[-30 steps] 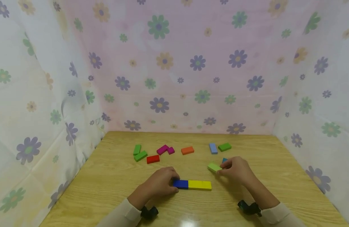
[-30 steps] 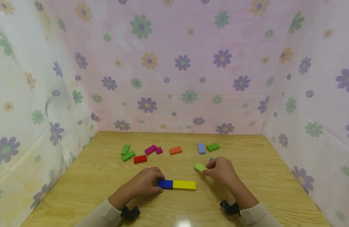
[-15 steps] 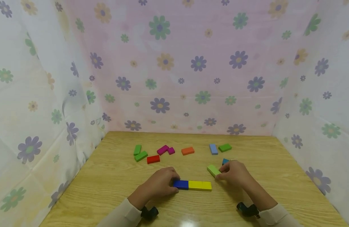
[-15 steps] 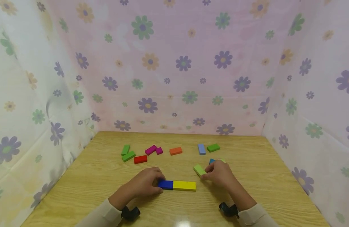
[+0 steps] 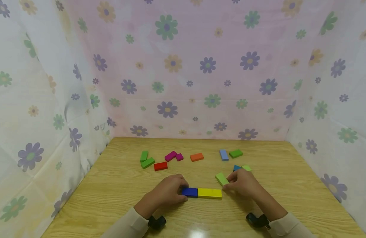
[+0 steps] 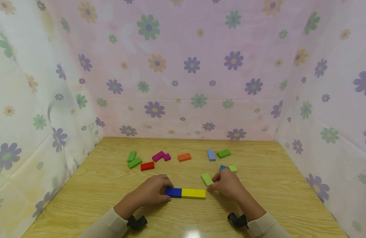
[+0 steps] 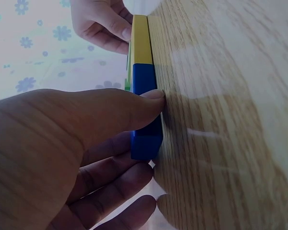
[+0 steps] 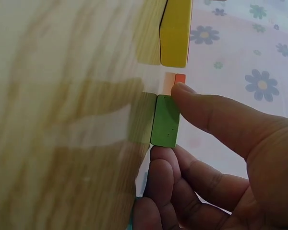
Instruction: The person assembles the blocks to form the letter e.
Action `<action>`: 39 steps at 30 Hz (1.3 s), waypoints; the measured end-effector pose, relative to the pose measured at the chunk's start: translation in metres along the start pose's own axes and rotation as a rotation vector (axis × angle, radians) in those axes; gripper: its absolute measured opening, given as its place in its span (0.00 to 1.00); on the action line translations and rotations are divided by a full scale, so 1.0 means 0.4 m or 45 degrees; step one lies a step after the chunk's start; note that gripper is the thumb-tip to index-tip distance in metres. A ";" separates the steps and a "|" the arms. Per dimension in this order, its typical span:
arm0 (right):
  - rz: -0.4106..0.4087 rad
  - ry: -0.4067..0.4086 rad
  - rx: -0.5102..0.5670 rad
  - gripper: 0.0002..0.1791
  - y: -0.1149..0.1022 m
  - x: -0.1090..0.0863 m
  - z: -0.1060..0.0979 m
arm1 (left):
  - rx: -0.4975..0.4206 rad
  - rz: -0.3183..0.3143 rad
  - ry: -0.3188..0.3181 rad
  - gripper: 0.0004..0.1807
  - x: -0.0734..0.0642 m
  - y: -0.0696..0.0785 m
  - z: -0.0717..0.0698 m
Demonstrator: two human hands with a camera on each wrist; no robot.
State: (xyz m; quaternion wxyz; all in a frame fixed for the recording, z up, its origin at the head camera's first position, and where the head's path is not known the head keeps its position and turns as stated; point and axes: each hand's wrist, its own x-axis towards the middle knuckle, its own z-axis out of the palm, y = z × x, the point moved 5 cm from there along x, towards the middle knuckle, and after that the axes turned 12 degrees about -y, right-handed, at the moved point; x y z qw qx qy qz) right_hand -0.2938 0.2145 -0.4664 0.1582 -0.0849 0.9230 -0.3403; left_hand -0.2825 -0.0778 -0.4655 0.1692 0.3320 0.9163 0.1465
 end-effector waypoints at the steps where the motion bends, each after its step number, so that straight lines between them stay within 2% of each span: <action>1: -0.003 0.001 0.005 0.26 -0.001 0.000 0.001 | 0.000 0.000 0.000 0.19 0.000 0.001 -0.001; 9: -0.009 -0.020 0.012 0.25 -0.007 -0.004 0.003 | -0.003 -0.009 -0.004 0.19 -0.001 0.001 -0.001; 18: -0.014 -0.020 0.025 0.11 -0.006 -0.005 0.004 | 0.004 0.016 0.013 0.18 -0.003 0.002 -0.003; 25: -0.048 -0.026 0.046 0.12 -0.012 -0.001 0.013 | 0.015 0.024 0.012 0.18 -0.002 0.001 -0.004; 39: -0.050 -0.031 0.064 0.12 -0.022 -0.005 0.019 | 0.023 0.015 0.015 0.19 0.002 -0.005 0.002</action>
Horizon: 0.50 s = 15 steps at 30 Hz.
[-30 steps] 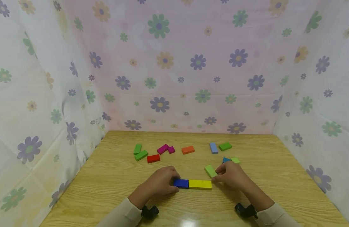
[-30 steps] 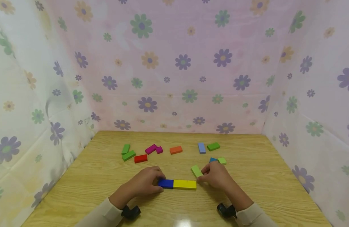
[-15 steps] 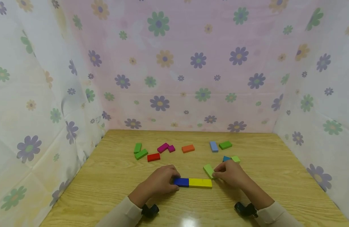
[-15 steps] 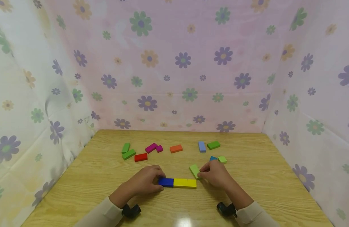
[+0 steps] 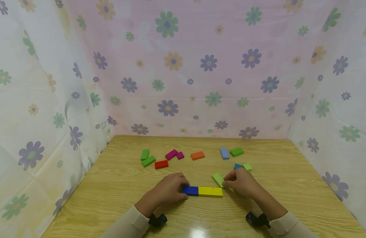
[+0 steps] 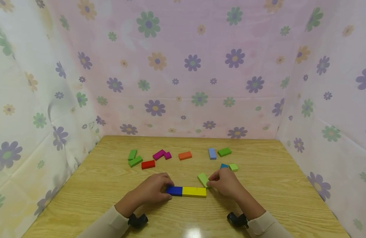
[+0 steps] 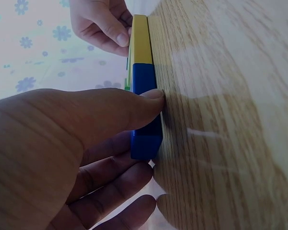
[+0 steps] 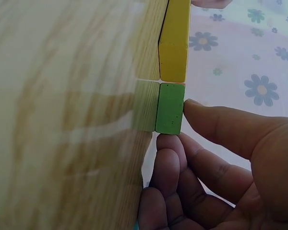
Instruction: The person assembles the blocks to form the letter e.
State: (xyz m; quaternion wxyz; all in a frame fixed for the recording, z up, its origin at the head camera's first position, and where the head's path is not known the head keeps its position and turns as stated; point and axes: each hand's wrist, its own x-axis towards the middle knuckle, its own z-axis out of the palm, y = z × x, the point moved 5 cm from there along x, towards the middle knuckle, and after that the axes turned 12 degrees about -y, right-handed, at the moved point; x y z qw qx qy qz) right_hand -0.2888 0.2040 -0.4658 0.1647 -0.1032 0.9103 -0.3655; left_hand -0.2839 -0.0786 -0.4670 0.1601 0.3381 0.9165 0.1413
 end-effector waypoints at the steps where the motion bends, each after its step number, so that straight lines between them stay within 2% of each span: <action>1: -0.001 0.000 0.001 0.12 0.000 0.000 0.000 | 0.001 0.001 0.000 0.19 0.000 0.001 0.000; 15: -0.016 -0.023 -0.009 0.11 0.004 0.004 0.000 | -0.013 -0.010 -0.009 0.18 -0.002 0.006 -0.004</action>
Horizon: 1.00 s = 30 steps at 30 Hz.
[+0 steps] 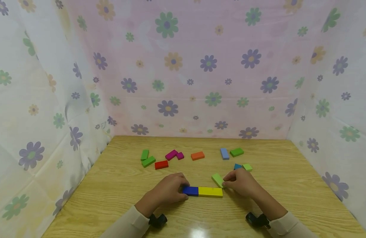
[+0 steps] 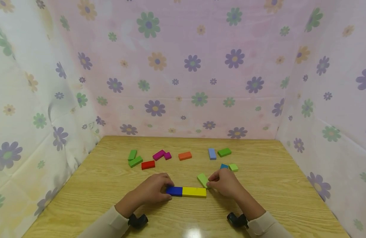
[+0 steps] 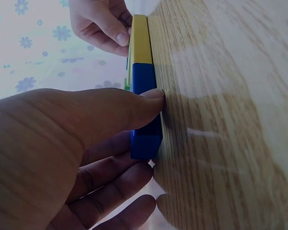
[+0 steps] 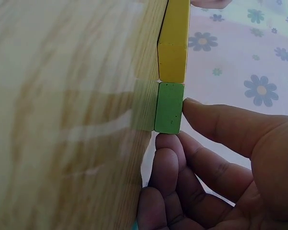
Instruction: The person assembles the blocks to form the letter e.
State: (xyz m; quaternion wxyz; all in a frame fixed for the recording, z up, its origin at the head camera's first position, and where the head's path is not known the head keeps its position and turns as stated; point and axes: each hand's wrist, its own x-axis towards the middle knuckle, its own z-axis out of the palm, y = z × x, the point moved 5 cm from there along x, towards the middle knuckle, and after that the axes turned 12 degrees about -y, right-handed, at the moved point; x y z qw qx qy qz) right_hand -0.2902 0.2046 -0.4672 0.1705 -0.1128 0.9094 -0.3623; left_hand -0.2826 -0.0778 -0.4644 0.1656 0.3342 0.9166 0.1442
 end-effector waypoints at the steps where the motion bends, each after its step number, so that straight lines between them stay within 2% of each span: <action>1: 0.005 -0.003 0.001 0.10 0.001 -0.001 0.001 | -0.003 -0.002 -0.003 0.19 0.000 0.000 0.001; 30: 0.002 -0.020 -0.020 0.12 -0.007 -0.001 -0.003 | 0.027 0.028 0.020 0.18 -0.002 0.003 -0.004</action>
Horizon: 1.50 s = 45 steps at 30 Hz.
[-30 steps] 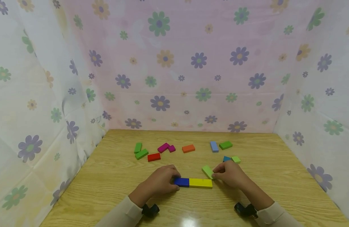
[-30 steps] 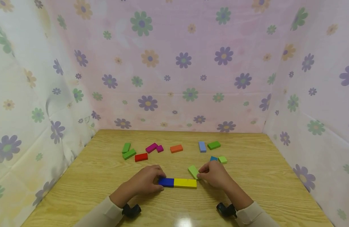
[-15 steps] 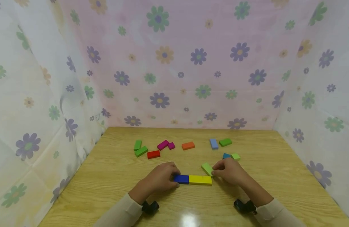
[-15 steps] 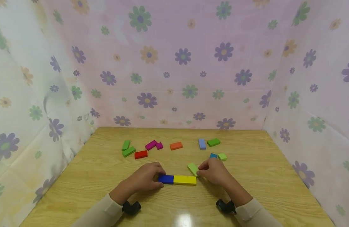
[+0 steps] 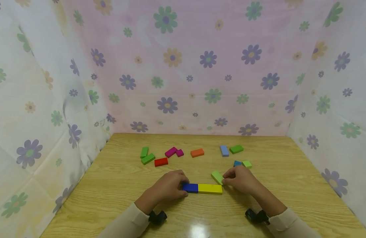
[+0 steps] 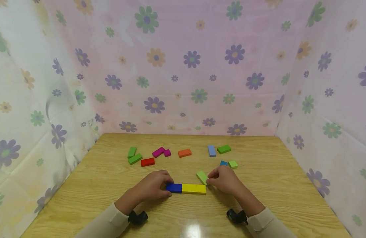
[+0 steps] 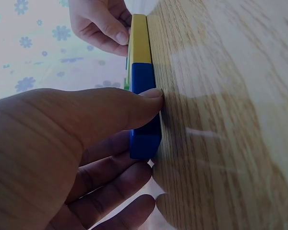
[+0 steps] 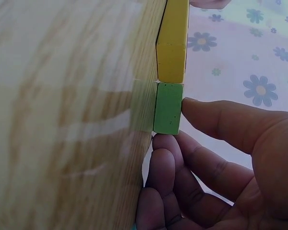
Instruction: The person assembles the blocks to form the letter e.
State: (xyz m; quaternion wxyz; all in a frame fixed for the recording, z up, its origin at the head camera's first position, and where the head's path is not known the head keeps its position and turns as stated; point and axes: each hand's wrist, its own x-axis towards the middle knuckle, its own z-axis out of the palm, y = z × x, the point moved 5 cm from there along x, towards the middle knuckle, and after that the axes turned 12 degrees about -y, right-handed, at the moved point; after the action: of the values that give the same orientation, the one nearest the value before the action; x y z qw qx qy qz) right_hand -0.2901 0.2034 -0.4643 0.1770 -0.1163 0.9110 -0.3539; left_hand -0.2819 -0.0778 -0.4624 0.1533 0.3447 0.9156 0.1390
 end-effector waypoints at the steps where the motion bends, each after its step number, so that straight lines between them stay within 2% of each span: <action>1: 0.003 0.000 0.001 0.11 0.001 0.000 0.001 | 0.000 0.000 -0.002 0.19 0.000 0.000 0.001; 17: 0.039 0.003 0.022 0.12 0.006 0.003 -0.002 | -0.012 -0.016 -0.009 0.19 0.000 -0.002 0.000; 23: 0.015 0.009 -0.007 0.12 0.000 -0.004 -0.014 | -0.016 -0.028 -0.020 0.19 0.001 -0.003 0.002; 34: -0.049 0.075 0.007 0.17 0.004 -0.001 -0.079 | -0.037 -0.036 -0.030 0.19 0.005 -0.006 0.008; 45: -0.077 0.104 -0.065 0.22 0.005 0.035 -0.145 | -0.025 -0.027 -0.020 0.19 0.003 -0.003 0.005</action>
State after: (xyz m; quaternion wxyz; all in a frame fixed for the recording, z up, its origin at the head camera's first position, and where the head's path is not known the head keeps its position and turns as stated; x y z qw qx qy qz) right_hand -0.3263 0.2351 -0.4292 0.1258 -0.1335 0.9223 -0.3401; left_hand -0.2828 -0.0776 -0.4650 0.1653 0.3344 0.9166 0.1437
